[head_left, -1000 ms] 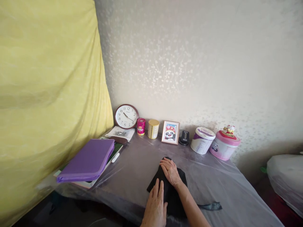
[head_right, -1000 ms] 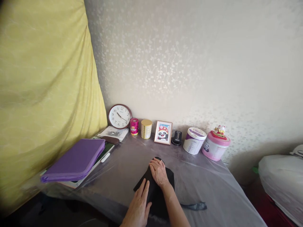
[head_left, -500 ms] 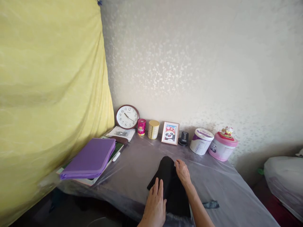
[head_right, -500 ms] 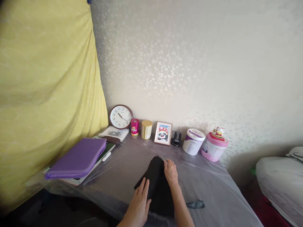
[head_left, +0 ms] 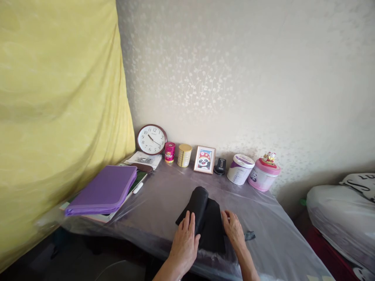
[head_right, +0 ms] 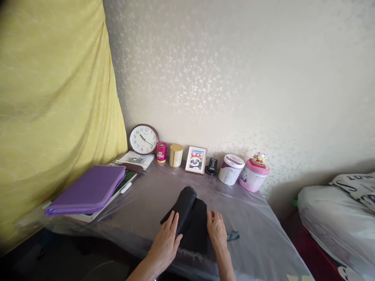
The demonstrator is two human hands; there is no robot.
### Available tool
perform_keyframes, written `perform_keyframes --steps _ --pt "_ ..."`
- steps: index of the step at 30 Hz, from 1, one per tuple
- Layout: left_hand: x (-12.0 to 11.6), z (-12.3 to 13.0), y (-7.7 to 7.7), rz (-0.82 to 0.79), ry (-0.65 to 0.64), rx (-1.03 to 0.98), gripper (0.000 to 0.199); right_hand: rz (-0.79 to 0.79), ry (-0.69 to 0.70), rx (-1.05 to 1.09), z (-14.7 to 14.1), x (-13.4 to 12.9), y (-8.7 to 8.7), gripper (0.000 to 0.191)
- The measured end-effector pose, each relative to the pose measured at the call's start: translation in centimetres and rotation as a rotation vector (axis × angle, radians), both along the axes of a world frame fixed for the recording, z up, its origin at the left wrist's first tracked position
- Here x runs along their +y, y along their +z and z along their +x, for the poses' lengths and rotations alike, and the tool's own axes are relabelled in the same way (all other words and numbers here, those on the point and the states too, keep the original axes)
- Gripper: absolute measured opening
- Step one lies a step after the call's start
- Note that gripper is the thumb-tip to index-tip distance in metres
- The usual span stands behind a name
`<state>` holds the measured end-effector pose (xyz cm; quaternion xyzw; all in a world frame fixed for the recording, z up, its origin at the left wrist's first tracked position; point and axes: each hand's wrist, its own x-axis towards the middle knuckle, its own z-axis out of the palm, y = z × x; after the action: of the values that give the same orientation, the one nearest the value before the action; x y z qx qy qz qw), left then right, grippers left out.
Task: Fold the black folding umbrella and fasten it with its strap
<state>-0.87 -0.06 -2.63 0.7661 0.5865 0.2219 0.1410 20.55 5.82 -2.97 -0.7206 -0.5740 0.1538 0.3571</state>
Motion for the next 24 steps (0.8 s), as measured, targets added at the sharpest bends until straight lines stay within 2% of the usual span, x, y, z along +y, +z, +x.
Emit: perform_keyframes --steps 6,9,12,19,24 --pt "-0.5 -0.7 2.1 -0.106 -0.057 0.016 0.073 -0.166 -0.006 0.229 -0.3 -0.8 0.9 0.044" --pt "-0.7 -0.9 2.5 -0.140 -0.053 0.013 0.083 -0.207 0.009 0.467 -1.3 -1.4 1.9 0.047" --pt "-0.6 -1.0 2.4 -0.148 -0.052 0.023 0.088 -0.224 0.006 0.608 -2.1 -1.6 2.6 0.049" --pt "-0.7 -1.0 2.3 -0.124 -0.064 -0.008 0.089 -0.155 0.009 0.483 -1.8 -0.1 1.3 0.050" --pt "-0.8 -0.9 1.8 -0.123 -0.049 -0.051 0.089 -0.222 0.003 0.478 -1.4 0.7 1.1 0.050"
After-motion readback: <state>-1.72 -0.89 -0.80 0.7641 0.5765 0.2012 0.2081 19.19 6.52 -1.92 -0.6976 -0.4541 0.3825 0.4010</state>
